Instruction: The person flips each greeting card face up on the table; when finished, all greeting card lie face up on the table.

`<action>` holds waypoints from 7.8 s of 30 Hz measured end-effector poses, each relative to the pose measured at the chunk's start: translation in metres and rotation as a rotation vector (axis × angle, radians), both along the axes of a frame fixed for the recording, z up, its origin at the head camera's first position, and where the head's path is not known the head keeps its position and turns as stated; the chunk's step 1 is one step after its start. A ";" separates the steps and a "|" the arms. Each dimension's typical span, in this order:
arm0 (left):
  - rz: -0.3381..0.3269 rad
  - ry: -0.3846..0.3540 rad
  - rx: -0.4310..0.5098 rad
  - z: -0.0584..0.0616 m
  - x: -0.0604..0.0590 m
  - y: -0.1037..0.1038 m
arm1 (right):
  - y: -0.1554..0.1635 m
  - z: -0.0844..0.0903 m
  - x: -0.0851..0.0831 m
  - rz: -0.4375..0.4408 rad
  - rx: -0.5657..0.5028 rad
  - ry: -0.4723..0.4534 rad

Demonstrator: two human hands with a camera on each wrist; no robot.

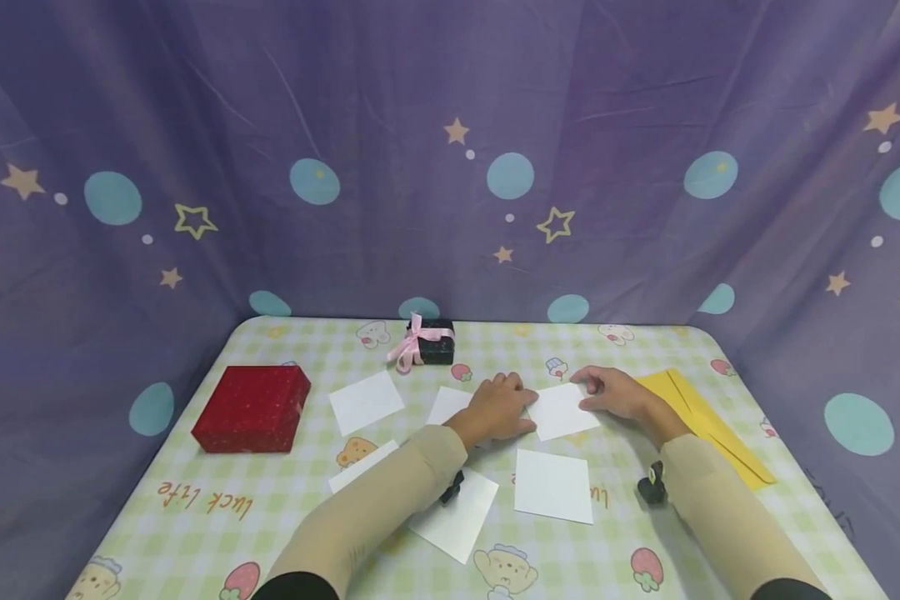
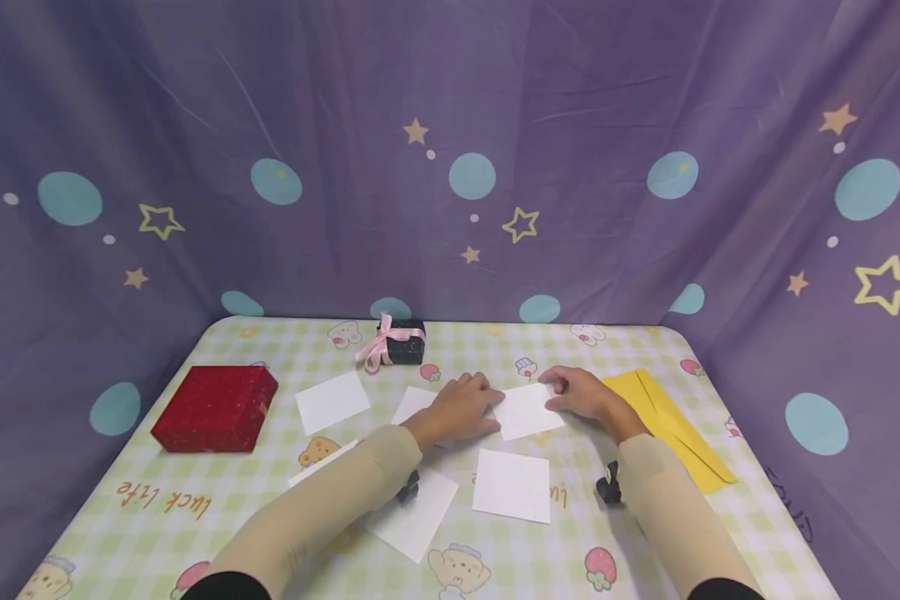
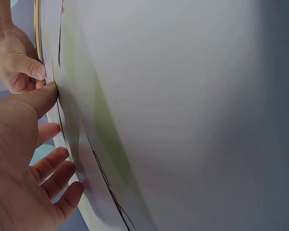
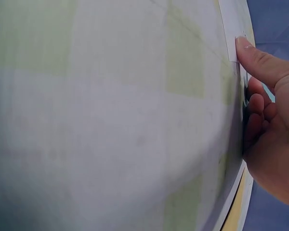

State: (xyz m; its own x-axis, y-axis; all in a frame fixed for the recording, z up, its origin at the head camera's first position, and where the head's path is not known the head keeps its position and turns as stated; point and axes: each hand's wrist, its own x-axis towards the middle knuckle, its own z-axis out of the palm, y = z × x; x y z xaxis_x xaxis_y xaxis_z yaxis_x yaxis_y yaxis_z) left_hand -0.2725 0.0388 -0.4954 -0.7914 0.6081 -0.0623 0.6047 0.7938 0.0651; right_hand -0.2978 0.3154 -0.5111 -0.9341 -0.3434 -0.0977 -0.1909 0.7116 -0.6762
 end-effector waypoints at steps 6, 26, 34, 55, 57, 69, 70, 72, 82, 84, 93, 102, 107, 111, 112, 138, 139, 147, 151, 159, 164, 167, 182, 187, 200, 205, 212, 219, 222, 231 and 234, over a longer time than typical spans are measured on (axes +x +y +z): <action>0.004 0.007 -0.015 0.003 0.001 0.000 | -0.003 0.001 -0.001 0.007 -0.039 0.000; 0.035 -0.011 -0.022 0.005 0.000 0.003 | -0.005 -0.005 0.006 -0.053 -0.031 0.099; 0.083 0.001 0.202 0.007 -0.005 0.002 | -0.006 0.011 0.018 -0.127 -0.019 0.247; -0.048 0.082 0.456 0.010 -0.013 0.002 | 0.004 0.009 0.034 -0.197 -0.305 0.084; -0.044 0.076 0.442 0.009 -0.013 0.001 | 0.003 0.008 0.033 -0.164 -0.267 0.110; -0.031 -0.076 0.298 0.004 -0.011 0.012 | 0.010 0.001 0.036 -0.119 -0.082 0.126; -0.036 -0.082 0.294 0.004 -0.011 0.013 | 0.011 0.000 0.036 -0.116 -0.068 0.126; -0.048 -0.082 0.284 0.004 -0.012 0.015 | 0.012 -0.001 0.035 -0.122 -0.041 0.119; -0.054 -0.074 0.214 0.005 -0.013 0.019 | 0.017 -0.006 0.030 -0.099 0.038 0.086; -0.051 -0.081 0.201 0.005 -0.014 0.019 | 0.018 -0.007 0.030 -0.094 0.044 0.085; 0.013 -0.099 0.144 0.000 -0.016 0.019 | 0.015 -0.003 0.026 -0.077 0.068 0.048; 0.015 -0.079 0.118 -0.003 -0.020 0.018 | 0.012 0.004 0.024 -0.052 0.096 0.004; 0.018 -0.071 0.113 -0.001 -0.020 0.019 | 0.013 0.006 0.021 -0.031 0.112 0.012; 0.018 -0.066 0.097 0.001 -0.018 0.020 | 0.013 0.006 0.020 -0.020 0.128 0.004; 0.018 -0.066 0.094 0.001 -0.018 0.020 | 0.013 0.006 0.019 -0.026 0.130 -0.005; 0.022 -0.074 0.089 0.000 -0.019 0.018 | 0.010 0.006 0.022 -0.047 0.150 -0.007; 0.026 -0.078 0.087 0.001 -0.019 0.017 | 0.010 0.007 0.023 -0.046 0.150 0.009; 0.052 -0.129 0.132 0.014 -0.009 0.003 | 0.005 0.018 0.046 -0.030 0.079 0.105; -0.011 -0.137 0.149 0.019 0.003 -0.004 | -0.002 0.020 0.060 0.010 0.047 0.134; -0.101 -0.126 0.072 0.019 0.040 -0.022 | -0.016 0.014 0.091 0.148 -0.017 0.138; -0.099 -0.129 0.035 0.015 0.062 -0.028 | -0.014 0.009 0.106 0.195 -0.047 0.076; -0.089 -0.121 0.020 0.012 0.070 -0.030 | -0.014 0.006 0.111 0.211 -0.073 0.032; -0.100 -0.028 -0.025 0.002 0.086 -0.032 | -0.013 -0.006 0.117 0.234 -0.083 0.066; -0.092 -0.041 -0.012 0.005 0.087 -0.032 | -0.012 -0.007 0.117 0.226 -0.085 0.053; -0.061 -0.072 0.020 0.002 0.084 -0.031 | -0.013 -0.008 0.117 0.226 -0.098 0.058; -0.057 -0.084 0.051 0.001 0.082 -0.029 | -0.012 -0.010 0.118 0.220 -0.108 0.066; -0.065 -0.094 0.159 0.005 0.080 -0.028 | -0.013 -0.008 0.114 0.211 -0.113 0.078; -0.108 -0.038 0.275 0.007 0.078 -0.032 | -0.009 -0.001 0.114 0.141 -0.184 0.003; -0.142 0.041 0.360 0.009 0.073 -0.035 | -0.005 0.001 0.113 0.141 -0.285 -0.030; -0.253 0.185 0.553 0.018 0.065 -0.042 | -0.001 0.009 0.112 0.136 -0.478 0.042; -0.237 0.155 0.514 0.017 0.064 -0.041 | -0.004 0.009 0.111 0.060 -0.446 0.054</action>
State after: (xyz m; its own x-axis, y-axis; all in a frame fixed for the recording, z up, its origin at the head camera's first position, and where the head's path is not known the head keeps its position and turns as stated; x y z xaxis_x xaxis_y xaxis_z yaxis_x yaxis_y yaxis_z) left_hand -0.2083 -0.0020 -0.4783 -0.6066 0.6909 0.3932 0.7950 0.5260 0.3023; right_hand -0.1866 0.3115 -0.5023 -0.9110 -0.3943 0.1208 -0.2666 0.3395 -0.9020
